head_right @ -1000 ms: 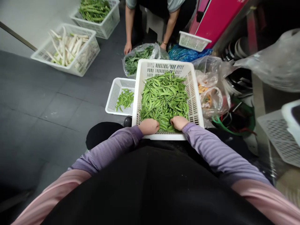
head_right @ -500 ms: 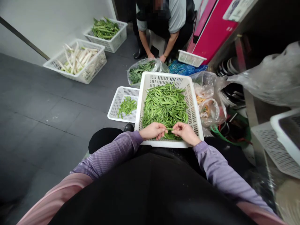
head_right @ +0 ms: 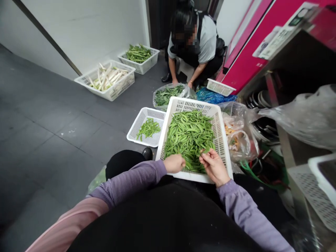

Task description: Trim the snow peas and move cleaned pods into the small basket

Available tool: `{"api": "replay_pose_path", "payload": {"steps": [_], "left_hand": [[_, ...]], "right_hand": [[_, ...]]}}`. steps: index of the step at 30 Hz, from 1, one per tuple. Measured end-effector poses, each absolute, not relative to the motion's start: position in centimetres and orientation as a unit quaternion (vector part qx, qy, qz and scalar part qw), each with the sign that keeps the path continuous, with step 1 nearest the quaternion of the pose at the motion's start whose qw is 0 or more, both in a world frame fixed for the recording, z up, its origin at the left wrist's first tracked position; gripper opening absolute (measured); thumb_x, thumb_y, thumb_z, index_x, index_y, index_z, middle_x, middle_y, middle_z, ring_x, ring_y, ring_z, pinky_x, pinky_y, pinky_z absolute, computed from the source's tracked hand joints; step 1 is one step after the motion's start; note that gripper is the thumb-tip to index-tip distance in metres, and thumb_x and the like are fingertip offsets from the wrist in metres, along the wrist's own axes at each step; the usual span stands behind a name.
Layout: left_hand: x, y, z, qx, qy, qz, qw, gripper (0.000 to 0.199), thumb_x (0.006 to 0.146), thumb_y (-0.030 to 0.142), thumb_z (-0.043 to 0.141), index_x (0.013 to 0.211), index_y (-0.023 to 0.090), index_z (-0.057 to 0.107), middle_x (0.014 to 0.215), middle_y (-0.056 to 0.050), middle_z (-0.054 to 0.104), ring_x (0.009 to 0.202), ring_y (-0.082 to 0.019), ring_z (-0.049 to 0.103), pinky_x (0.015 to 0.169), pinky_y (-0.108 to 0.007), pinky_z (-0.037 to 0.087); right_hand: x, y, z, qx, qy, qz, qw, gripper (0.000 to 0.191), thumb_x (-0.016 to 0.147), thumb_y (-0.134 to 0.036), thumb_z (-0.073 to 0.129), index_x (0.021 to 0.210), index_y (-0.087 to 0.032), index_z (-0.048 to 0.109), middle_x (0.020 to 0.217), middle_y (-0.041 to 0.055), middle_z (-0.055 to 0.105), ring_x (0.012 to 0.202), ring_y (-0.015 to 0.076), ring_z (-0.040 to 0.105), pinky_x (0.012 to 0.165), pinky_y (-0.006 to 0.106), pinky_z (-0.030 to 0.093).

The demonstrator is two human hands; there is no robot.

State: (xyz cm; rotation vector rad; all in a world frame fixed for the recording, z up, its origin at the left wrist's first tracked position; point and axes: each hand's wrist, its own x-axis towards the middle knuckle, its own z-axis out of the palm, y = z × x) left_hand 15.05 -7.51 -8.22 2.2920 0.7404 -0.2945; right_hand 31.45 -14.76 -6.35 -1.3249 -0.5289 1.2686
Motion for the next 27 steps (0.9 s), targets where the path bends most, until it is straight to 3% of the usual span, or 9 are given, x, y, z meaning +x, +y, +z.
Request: {"api": "replay_pose_path", "payload": {"steps": [3, 6, 8, 12, 15, 18, 20, 23, 27], "left_hand": [[15.2, -7.2, -7.2, 0.853, 0.299, 0.002, 0.428, 0.047, 0.074, 0.018, 0.055, 0.121, 0.017, 0.050, 0.108, -0.006, 0.056, 0.083, -0.012, 0.057, 0.076, -0.021, 0.045], [15.6, -6.9, -6.5, 0.810, 0.284, 0.023, 0.512, 0.027, 0.084, 0.028, 0.044, 0.100, 0.013, 0.060, 0.080, -0.001, 0.061, 0.067, -0.009, 0.053, 0.065, -0.019, 0.043], [15.8, -6.9, -6.3, 0.807, 0.267, 0.003, 0.527, 0.029, 0.087, 0.027, 0.038, 0.085, 0.012, 0.062, 0.069, 0.000, 0.059, 0.061, -0.008, 0.051, 0.060, -0.018, 0.040], [15.5, -6.9, -6.0, 0.852, 0.234, -0.037, 0.467, 0.026, 0.084, 0.016, 0.038, 0.078, 0.012, 0.063, 0.067, -0.001, 0.061, 0.060, -0.009, 0.051, 0.060, -0.018, 0.038], [15.3, -7.0, -6.1, 0.901, 0.235, -0.040, 0.362, 0.025, 0.081, 0.019, 0.042, 0.071, 0.012, 0.065, 0.069, -0.004, 0.063, 0.063, -0.013, 0.054, 0.062, -0.022, 0.039], [15.3, -7.1, -6.4, 0.908, 0.253, 0.006, 0.333, 0.025, 0.079, 0.022, 0.044, 0.068, 0.013, 0.064, 0.069, -0.005, 0.064, 0.065, -0.015, 0.055, 0.063, -0.023, 0.039], [15.4, -7.1, -6.5, 0.879, 0.284, 0.070, 0.376, 0.027, 0.081, 0.022, 0.042, 0.068, 0.012, 0.063, 0.068, -0.004, 0.063, 0.065, -0.013, 0.055, 0.063, -0.021, 0.040], [15.7, -6.8, -6.6, 0.806, 0.330, 0.147, 0.470, 0.033, 0.084, 0.019, 0.032, 0.074, 0.010, 0.063, 0.069, -0.004, 0.064, 0.063, -0.009, 0.055, 0.063, -0.018, 0.042], [15.5, -6.5, -7.4, 0.851, 0.338, -0.001, 0.403, 0.027, 0.079, 0.018, 0.040, 0.074, 0.010, 0.065, 0.074, -0.008, 0.065, 0.070, -0.015, 0.059, 0.069, -0.024, 0.045]], "right_hand": [[31.1, -14.7, -6.6, -0.573, -0.213, 0.561, 0.558, 0.033, 0.049, -0.031, 0.081, 0.071, -0.023, 0.057, 0.070, -0.0044, 0.058, 0.058, 0.0076, 0.057, 0.052, 0.018, 0.049], [30.5, -14.9, -7.3, -0.574, -0.223, 0.577, 0.537, 0.034, 0.050, -0.033, 0.080, 0.073, -0.023, 0.057, 0.060, -0.0061, 0.052, 0.058, 0.0088, 0.057, 0.056, 0.020, 0.050], [30.3, -15.1, -7.8, -0.584, -0.244, 0.581, 0.511, 0.034, 0.053, -0.037, 0.078, 0.075, -0.022, 0.056, 0.059, -0.0061, 0.050, 0.058, 0.0100, 0.057, 0.059, 0.024, 0.050], [31.2, -15.3, -7.7, -0.667, -0.405, 0.461, 0.422, 0.032, 0.065, -0.044, 0.067, 0.086, -0.022, 0.056, 0.070, 0.0008, 0.056, 0.068, 0.0176, 0.058, 0.067, 0.036, 0.049], [32.1, -15.1, -6.8, -0.667, -0.632, 0.298, 0.258, 0.028, 0.074, -0.039, 0.059, 0.095, -0.021, 0.060, 0.089, 0.0090, 0.062, 0.089, 0.0231, 0.056, 0.084, 0.041, 0.042], [31.8, -14.5, -6.1, -0.623, -0.711, 0.301, 0.124, 0.019, 0.076, -0.038, 0.056, 0.080, -0.021, 0.064, 0.079, 0.0076, 0.064, 0.081, 0.0221, 0.057, 0.081, 0.038, 0.042], [30.9, -14.0, -6.2, -0.650, -0.641, 0.365, 0.183, 0.021, 0.074, -0.041, 0.057, 0.068, -0.021, 0.061, 0.065, 0.0035, 0.061, 0.066, 0.0181, 0.055, 0.071, 0.033, 0.044], [29.9, -13.2, -6.9, -0.669, -0.468, 0.443, 0.371, 0.027, 0.067, -0.045, 0.063, 0.062, -0.020, 0.055, 0.059, 0.0006, 0.057, 0.057, 0.0141, 0.052, 0.061, 0.028, 0.043], [32.5, -11.9, -8.7, -0.699, -0.387, 0.391, 0.457, 0.030, 0.076, -0.052, 0.044, 0.075, -0.022, 0.049, 0.079, 0.0040, 0.060, 0.065, 0.0141, 0.055, 0.064, 0.029, 0.045]]}}
